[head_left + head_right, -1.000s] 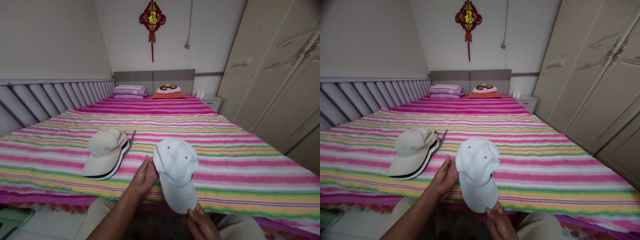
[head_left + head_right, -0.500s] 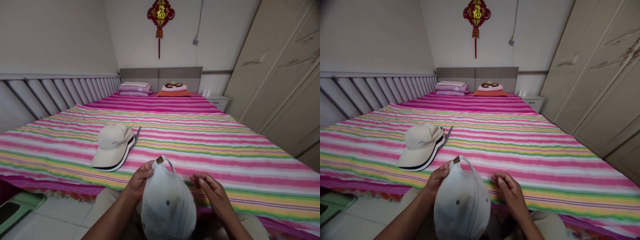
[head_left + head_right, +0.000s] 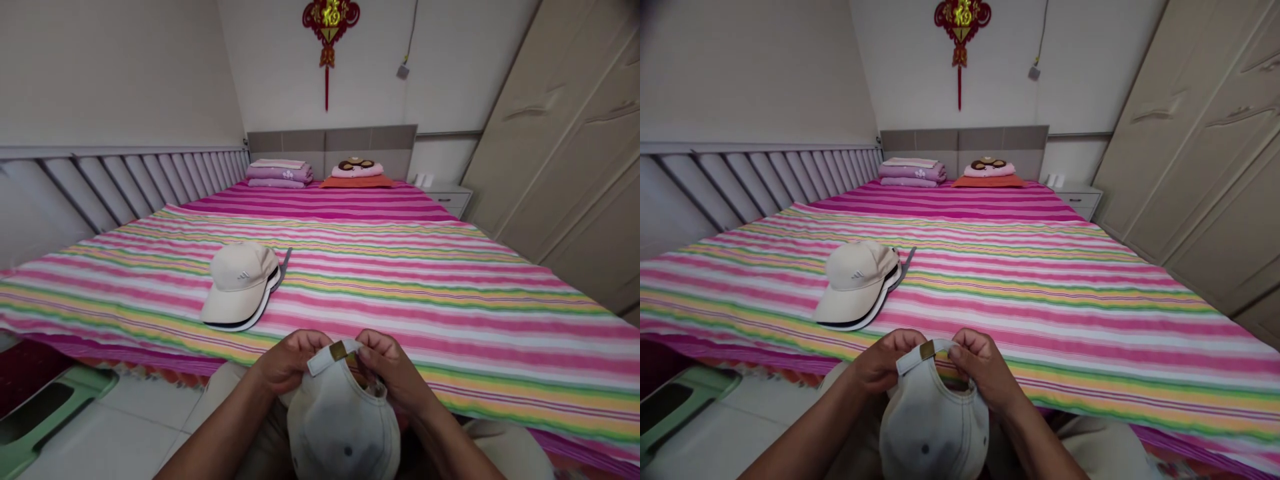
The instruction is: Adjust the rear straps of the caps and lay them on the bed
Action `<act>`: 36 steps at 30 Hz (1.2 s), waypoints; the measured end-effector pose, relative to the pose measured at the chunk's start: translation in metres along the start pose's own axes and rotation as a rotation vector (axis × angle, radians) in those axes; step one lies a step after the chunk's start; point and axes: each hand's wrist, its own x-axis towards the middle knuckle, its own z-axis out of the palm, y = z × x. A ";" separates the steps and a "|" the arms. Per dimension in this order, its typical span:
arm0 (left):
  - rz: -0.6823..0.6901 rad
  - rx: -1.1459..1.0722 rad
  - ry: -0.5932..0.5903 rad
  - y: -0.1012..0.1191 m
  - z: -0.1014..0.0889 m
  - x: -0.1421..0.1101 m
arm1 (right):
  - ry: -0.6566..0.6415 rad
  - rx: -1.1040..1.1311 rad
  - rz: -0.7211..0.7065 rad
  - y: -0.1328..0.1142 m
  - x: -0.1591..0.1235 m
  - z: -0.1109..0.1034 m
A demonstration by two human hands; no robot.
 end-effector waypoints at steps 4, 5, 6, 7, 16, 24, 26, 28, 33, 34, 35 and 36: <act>-0.007 0.037 0.094 0.001 0.005 0.004 | 0.011 -0.012 0.047 -0.005 -0.002 0.003; -0.020 0.053 0.094 0.002 0.006 0.005 | 0.009 -0.024 0.059 -0.006 -0.002 0.004; -0.034 0.069 0.093 0.002 0.007 0.005 | 0.010 -0.041 0.066 -0.007 -0.002 0.004; -0.047 0.082 0.098 0.003 0.009 0.005 | 0.014 -0.058 0.069 -0.009 -0.003 0.004; -0.087 0.058 0.252 -0.009 0.012 0.007 | 0.072 -0.101 0.087 -0.004 -0.004 -0.002; -0.052 0.071 0.266 -0.017 0.012 0.010 | 0.061 -0.188 0.050 -0.002 -0.008 -0.005; -0.027 0.063 0.268 -0.018 0.011 0.010 | 0.082 -0.163 0.034 -0.002 -0.009 -0.004; 0.004 0.026 0.265 -0.019 0.010 0.009 | 0.129 -0.099 0.008 -0.001 -0.008 -0.005; 0.065 -0.037 0.239 -0.020 0.007 0.010 | 0.255 0.175 -0.073 0.003 -0.004 -0.005; 0.084 -0.045 0.246 -0.021 0.007 0.011 | 0.266 0.202 -0.076 0.003 -0.003 -0.005; 0.102 -0.053 0.257 -0.022 0.007 0.012 | 0.269 0.215 -0.077 0.003 -0.003 -0.004; 0.116 -0.060 0.266 -0.023 0.006 0.013 | 0.266 0.223 -0.075 0.003 -0.002 -0.003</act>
